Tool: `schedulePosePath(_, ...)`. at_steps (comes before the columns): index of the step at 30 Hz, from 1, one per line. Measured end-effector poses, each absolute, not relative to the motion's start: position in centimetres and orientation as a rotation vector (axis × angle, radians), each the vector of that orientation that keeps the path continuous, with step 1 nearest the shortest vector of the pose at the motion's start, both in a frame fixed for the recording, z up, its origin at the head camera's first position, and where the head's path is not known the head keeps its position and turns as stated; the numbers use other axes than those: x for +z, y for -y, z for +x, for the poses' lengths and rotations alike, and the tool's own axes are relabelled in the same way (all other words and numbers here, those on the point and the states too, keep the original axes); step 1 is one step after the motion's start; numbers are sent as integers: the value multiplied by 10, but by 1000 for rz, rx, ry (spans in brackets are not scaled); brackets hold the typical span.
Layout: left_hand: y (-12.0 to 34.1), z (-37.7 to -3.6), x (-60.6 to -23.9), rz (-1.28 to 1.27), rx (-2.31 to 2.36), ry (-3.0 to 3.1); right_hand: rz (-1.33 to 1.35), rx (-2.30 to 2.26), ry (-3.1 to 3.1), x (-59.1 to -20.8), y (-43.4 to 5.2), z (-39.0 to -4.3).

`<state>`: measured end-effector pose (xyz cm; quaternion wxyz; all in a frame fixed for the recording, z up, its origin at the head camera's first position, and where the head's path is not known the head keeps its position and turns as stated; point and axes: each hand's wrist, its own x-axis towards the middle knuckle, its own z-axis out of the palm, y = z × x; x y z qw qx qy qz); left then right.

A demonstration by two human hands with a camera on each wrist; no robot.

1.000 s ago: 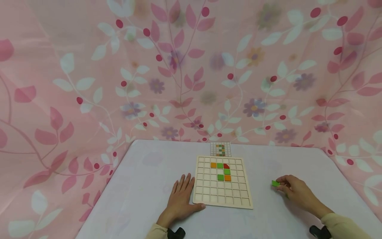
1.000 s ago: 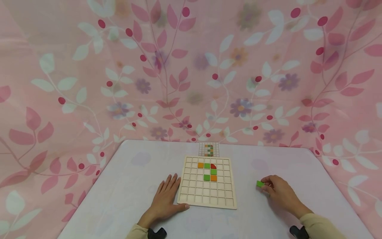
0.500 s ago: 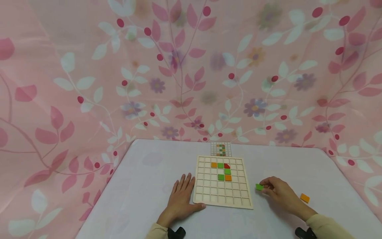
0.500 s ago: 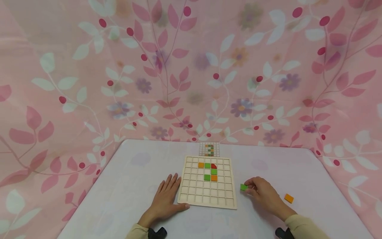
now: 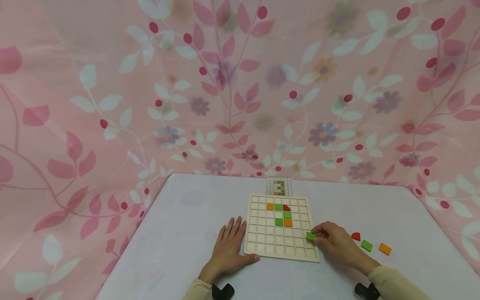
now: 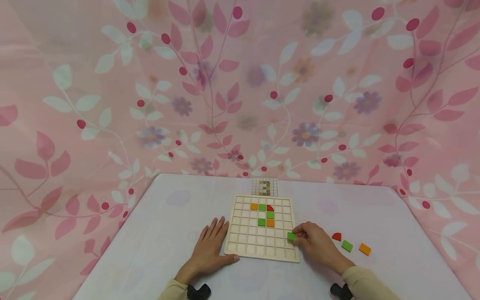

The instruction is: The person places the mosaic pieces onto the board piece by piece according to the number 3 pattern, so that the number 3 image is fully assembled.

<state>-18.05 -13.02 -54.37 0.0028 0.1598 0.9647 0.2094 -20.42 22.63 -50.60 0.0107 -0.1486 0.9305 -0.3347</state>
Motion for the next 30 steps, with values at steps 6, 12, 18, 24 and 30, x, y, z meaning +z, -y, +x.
schedulePosePath(6, 129, -180, -543, 495, 669, -3024, -469, -991, -2935, -505, -215, -208)
schedulePosePath(12, 130, -181, -544, 500, 654, -3034, -465, -991, -2948, -502, -199, -213)
schedulePosePath(18, 130, -181, -546, 497, 669, -3026, -476, -990, -2955, -503, -183, -214)
schedulePosePath(24, 130, -180, -545, 473, 681, -3009, -531, -947, -2987, -503, -174, -217)
schedulePosePath(30, 130, -180, -545, 470, 668, -3013, -417, -954, -2944, -509, -168, -219)
